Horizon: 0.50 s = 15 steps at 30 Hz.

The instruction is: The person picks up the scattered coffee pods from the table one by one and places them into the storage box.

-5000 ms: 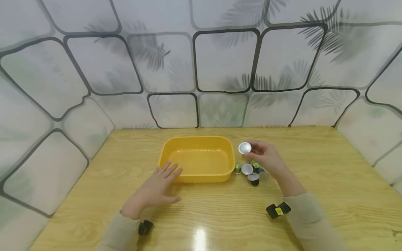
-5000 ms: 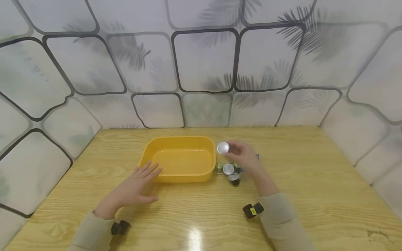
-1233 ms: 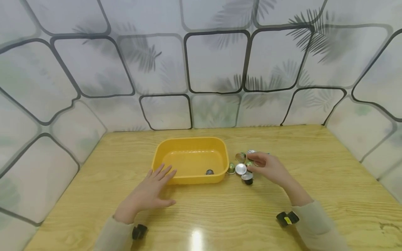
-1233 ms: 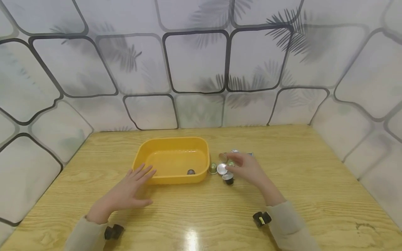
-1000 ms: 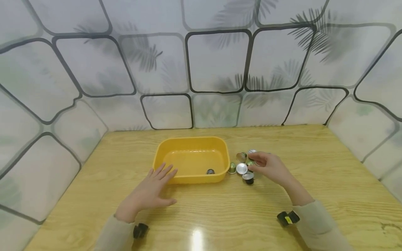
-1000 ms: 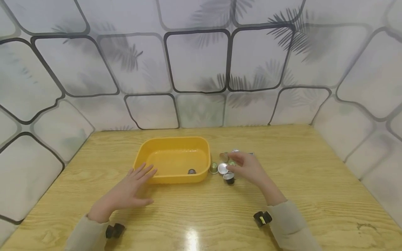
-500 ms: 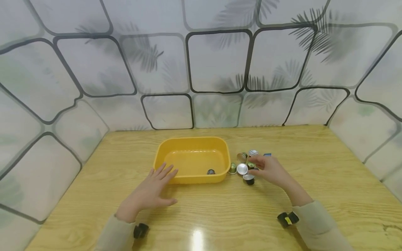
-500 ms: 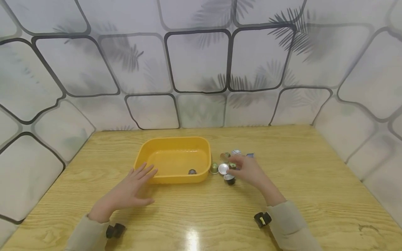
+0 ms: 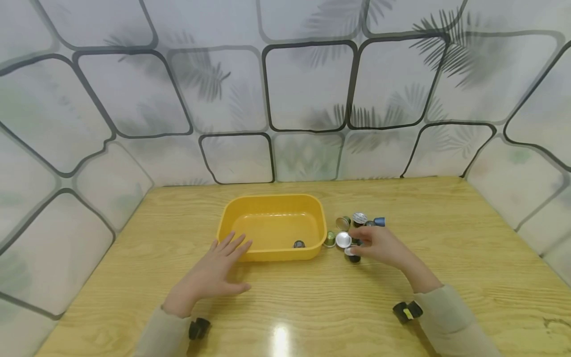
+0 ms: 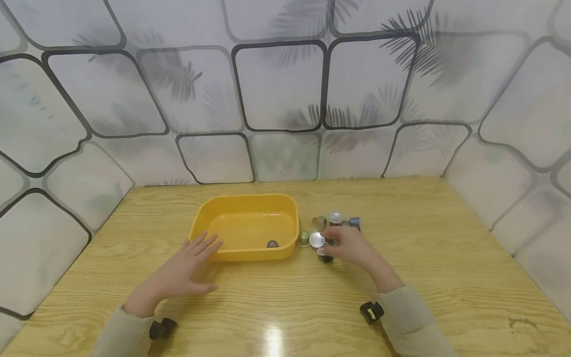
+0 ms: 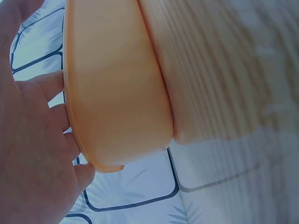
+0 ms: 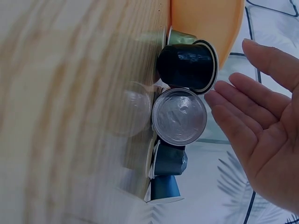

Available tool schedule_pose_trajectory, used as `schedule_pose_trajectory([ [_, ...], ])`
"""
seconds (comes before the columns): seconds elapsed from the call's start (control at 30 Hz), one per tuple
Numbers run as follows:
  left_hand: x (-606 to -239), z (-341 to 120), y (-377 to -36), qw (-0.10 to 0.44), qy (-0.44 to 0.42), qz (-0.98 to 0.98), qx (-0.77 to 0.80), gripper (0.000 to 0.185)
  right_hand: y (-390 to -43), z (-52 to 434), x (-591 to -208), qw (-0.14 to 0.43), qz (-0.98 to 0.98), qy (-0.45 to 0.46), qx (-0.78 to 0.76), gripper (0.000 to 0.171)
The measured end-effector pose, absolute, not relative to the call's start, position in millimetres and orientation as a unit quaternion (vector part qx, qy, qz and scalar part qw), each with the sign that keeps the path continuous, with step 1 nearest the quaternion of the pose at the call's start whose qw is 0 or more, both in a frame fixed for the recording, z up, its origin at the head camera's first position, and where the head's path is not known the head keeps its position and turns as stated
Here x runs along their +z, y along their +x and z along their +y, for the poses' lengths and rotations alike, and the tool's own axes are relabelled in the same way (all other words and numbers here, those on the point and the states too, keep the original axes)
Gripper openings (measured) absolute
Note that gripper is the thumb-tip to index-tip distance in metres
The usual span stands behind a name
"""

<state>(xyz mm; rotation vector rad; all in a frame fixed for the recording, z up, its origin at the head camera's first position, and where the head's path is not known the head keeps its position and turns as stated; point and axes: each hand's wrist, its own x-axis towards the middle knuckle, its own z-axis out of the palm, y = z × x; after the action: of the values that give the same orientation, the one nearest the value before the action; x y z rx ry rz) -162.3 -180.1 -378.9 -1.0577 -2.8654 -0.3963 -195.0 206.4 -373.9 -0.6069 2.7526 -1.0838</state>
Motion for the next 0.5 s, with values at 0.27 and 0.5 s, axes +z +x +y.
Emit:
schedule_pose_trajectory([
  [0.27, -379.1, -180.1, -162.4, 0.035, -0.343, -0.93, -0.126, 0.087, -193.8, 205.5, -371.9, 0.086, 0.912, -0.199, -0.348, 0.04],
  [0.5, -378.1, -179.6, -161.8, 0.035, -0.343, -0.93, -0.127, 0.087, -194.5, 205.7, -372.5, 0.093, 0.915, -0.206, -0.334, 0.034],
])
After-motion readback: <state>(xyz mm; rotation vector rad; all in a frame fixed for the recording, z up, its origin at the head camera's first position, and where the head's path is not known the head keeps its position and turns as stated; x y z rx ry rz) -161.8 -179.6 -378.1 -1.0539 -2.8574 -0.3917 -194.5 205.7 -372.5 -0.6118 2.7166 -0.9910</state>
